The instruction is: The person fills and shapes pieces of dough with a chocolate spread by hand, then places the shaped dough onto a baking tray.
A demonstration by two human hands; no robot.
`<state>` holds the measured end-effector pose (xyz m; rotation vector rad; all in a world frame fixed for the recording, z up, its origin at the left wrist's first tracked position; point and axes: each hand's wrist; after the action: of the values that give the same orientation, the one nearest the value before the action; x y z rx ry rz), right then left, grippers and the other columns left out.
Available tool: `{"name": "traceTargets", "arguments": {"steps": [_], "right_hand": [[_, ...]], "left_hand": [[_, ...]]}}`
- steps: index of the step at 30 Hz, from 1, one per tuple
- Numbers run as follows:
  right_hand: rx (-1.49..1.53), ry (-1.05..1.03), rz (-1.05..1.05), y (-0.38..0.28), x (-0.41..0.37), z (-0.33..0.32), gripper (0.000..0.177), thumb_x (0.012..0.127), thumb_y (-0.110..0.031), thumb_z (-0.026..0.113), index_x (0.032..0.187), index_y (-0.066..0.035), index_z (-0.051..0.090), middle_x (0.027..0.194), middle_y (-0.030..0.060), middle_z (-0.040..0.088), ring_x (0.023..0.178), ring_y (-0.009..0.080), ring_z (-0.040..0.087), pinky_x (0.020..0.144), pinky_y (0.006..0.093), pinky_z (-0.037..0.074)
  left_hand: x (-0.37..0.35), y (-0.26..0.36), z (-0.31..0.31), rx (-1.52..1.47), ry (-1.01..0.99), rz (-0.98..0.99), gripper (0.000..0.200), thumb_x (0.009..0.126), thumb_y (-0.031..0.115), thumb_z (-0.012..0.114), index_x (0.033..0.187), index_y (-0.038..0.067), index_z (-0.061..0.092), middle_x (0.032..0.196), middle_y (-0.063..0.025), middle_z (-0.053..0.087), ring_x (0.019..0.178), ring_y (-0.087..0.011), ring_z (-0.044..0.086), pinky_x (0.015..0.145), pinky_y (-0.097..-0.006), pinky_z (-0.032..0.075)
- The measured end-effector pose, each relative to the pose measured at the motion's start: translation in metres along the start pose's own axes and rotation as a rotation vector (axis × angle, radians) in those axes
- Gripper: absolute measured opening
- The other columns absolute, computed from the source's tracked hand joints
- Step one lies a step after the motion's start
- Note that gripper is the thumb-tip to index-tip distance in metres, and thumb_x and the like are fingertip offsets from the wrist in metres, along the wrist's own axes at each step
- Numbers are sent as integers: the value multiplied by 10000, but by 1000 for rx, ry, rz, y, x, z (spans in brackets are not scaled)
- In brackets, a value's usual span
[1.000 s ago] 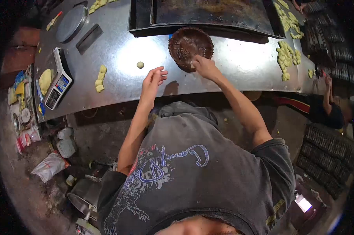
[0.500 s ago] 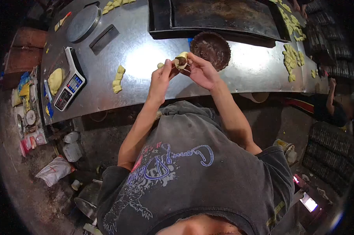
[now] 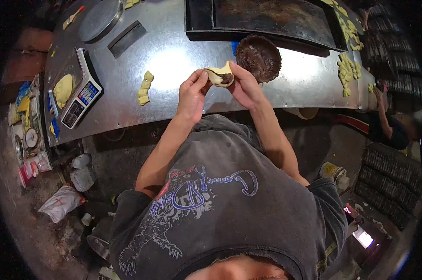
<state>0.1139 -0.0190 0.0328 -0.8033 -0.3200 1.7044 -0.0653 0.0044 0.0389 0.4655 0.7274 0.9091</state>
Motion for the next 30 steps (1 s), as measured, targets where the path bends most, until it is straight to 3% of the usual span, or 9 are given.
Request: {"name": "traceTargets", "arguments": {"steps": [3, 7, 10, 13, 19, 22, 23, 26, 30], "right_hand": [[46, 43, -17, -4, -9, 5, 305, 1037, -259, 580, 1225, -19, 587, 1157, 63, 640, 1052, 144, 603, 950, 321, 480], [-337, 42, -214, -26, -32, 32, 424, 972, -82, 646, 1374, -1, 537, 1211, 70, 622, 1122, 143, 591, 972, 296, 487], [-715, 48, -427, -24, -34, 28, 371, 964, -74, 669, 1323, -16, 597, 1204, 78, 620, 1030, 128, 618, 892, 259, 522], [-881, 84, -511, -29, -34, 30, 264, 980, -119, 668, 1222, -16, 662, 1052, 62, 657, 847, 98, 629, 741, 222, 530], [-909, 18, -74, -48, -38, 22, 214, 1018, -216, 628, 1084, -29, 709, 765, -15, 632, 672, 54, 574, 597, 199, 450], [-822, -8, -132, -44, -30, 15, 242, 1023, -258, 621, 1089, -47, 721, 763, -13, 633, 661, 53, 562, 598, 195, 442], [-846, -42, -149, -43, -31, 16, 245, 1012, -248, 636, 1117, -45, 721, 864, 18, 647, 751, 65, 585, 654, 215, 468], [-1021, -192, -497, -33, -30, 25, 252, 993, -240, 661, 1143, -46, 721, 985, 45, 629, 871, 85, 590, 731, 237, 484], [-949, -185, -474, -22, -30, 37, 231, 934, -185, 732, 1121, -49, 729, 972, 29, 589, 884, 105, 574, 770, 251, 481]], "left_hand": [[-1, 10, 7, -120, -41, -56, 310, 1004, 122, 612, 1284, -11, 597, 1232, -82, 640, 1153, -163, 596, 1049, -312, 446], [-12, 21, 26, 16, -136, 81, 443, 997, 63, 593, 1429, 5, 513, 1379, -93, 568, 1249, -168, 553, 1086, -311, 436], [-11, 13, 32, 181, -170, 180, 487, 984, 44, 611, 1454, 17, 487, 1380, -83, 577, 1238, -161, 557, 1076, -290, 438], [-10, 10, 34, 343, -102, 203, 414, 963, 22, 645, 1372, 6, 579, 1357, -83, 579, 1181, -153, 592, 1026, -272, 472], [-18, 13, 23, 638, -145, 298, 332, 965, 77, 672, 1295, 46, 652, 1224, -65, 675, 1096, -118, 620, 972, -268, 483], [-23, 13, 24, 825, -204, 519, 324, 961, 112, 687, 1282, 66, 671, 1021, -27, 695, 955, -86, 621, 851, -240, 498], [-26, 13, 26, 817, -169, 494, 341, 960, 119, 692, 1295, 65, 661, 990, -19, 689, 922, -83, 618, 833, -238, 498], [-32, 14, 32, 756, -43, 457, 396, 955, 133, 704, 1337, 63, 626, 910, 3, 668, 834, -77, 605, 783, -237, 498], [-30, 7, 34, 630, 118, 577, 426, 987, 215, 675, 1378, 71, 584, 860, 18, 639, 775, -79, 580, 748, -240, 493]]}}
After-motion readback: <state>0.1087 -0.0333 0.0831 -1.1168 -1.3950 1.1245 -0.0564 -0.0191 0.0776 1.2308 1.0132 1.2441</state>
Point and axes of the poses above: each hand's wrist, its own x-axis towards the middle knuckle, its own z-axis out of the palm, y = z × x
